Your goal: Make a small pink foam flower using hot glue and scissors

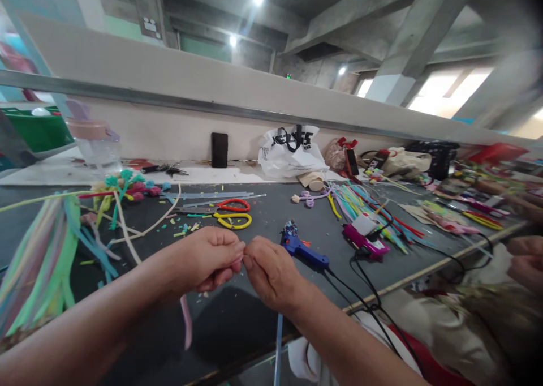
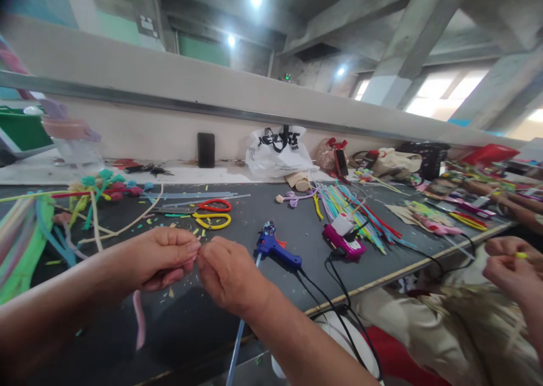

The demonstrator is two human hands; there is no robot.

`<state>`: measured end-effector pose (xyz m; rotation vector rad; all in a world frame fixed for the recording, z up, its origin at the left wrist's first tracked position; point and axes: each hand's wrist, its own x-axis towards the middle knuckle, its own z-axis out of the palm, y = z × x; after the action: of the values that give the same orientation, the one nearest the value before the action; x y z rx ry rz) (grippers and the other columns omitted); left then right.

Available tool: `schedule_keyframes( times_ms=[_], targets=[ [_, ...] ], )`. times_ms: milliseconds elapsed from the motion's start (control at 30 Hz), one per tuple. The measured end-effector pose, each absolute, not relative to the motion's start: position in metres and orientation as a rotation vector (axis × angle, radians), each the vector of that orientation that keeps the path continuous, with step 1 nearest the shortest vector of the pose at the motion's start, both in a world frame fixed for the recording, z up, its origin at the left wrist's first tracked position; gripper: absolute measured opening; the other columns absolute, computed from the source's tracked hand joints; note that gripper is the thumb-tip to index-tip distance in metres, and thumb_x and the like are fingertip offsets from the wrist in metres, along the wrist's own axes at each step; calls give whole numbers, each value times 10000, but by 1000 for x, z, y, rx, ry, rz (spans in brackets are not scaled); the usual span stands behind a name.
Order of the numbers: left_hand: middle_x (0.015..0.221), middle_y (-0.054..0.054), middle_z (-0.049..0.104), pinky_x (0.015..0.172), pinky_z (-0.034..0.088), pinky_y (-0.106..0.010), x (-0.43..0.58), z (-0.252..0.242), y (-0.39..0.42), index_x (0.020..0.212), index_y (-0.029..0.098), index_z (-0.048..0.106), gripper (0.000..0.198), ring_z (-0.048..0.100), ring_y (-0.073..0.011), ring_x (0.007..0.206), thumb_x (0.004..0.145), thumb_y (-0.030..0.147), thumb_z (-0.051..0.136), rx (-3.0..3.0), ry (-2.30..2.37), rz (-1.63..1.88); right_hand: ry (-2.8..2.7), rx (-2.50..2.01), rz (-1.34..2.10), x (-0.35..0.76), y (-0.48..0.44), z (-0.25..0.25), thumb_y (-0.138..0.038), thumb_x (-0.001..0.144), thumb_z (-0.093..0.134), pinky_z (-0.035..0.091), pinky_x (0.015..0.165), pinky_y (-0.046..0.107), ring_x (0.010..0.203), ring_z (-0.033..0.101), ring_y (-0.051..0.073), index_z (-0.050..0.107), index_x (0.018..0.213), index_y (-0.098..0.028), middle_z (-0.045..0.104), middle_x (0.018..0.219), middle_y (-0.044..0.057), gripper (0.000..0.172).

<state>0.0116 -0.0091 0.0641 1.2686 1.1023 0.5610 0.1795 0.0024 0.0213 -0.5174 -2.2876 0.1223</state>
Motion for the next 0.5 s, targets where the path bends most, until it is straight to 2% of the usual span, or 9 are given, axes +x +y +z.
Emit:
schedule_keyframes(
  times_ms=[133, 267, 400, 500],
  targets=[
    [380, 76, 405, 302, 179, -130, 17, 62, -22, 572, 175, 461, 319, 265, -26, 300, 713, 449, 543, 1208, 1011, 634, -2155, -497, 228, 181, -5, 26, -141, 853, 376, 330, 574, 234, 590, 385, 117, 402, 676, -199, 415, 625, -17, 189],
    [385, 64, 429, 299, 243, -136, 19, 59, -27, 597, 187, 454, 362, 332, -48, 293, 786, 494, 424, 1332, 1139, 571, -2230, -627, 554, 185, -1, 35, -172, 863, 367, 320, 543, 203, 550, 395, 89, 412, 618, -185, 403, 584, -34, 250],
    [375, 60, 437, 337, 352, -172, 16, 58, -27, 637, 202, 460, 305, 429, -94, 320, 823, 425, 365, 1656, 1284, 463, -2332, -671, 734, 189, 9, 39, -197, 848, 391, 312, 536, 187, 543, 390, 77, 426, 594, -173, 396, 573, -44, 258],
    [384, 62, 448, 356, 354, -172, 16, 59, -27, 640, 204, 458, 273, 445, -96, 335, 830, 375, 359, 1778, 1261, 408, -2353, -688, 798, 191, 12, 39, -181, 833, 413, 305, 533, 178, 547, 403, 69, 469, 604, -161, 418, 580, -46, 236]
  ],
)
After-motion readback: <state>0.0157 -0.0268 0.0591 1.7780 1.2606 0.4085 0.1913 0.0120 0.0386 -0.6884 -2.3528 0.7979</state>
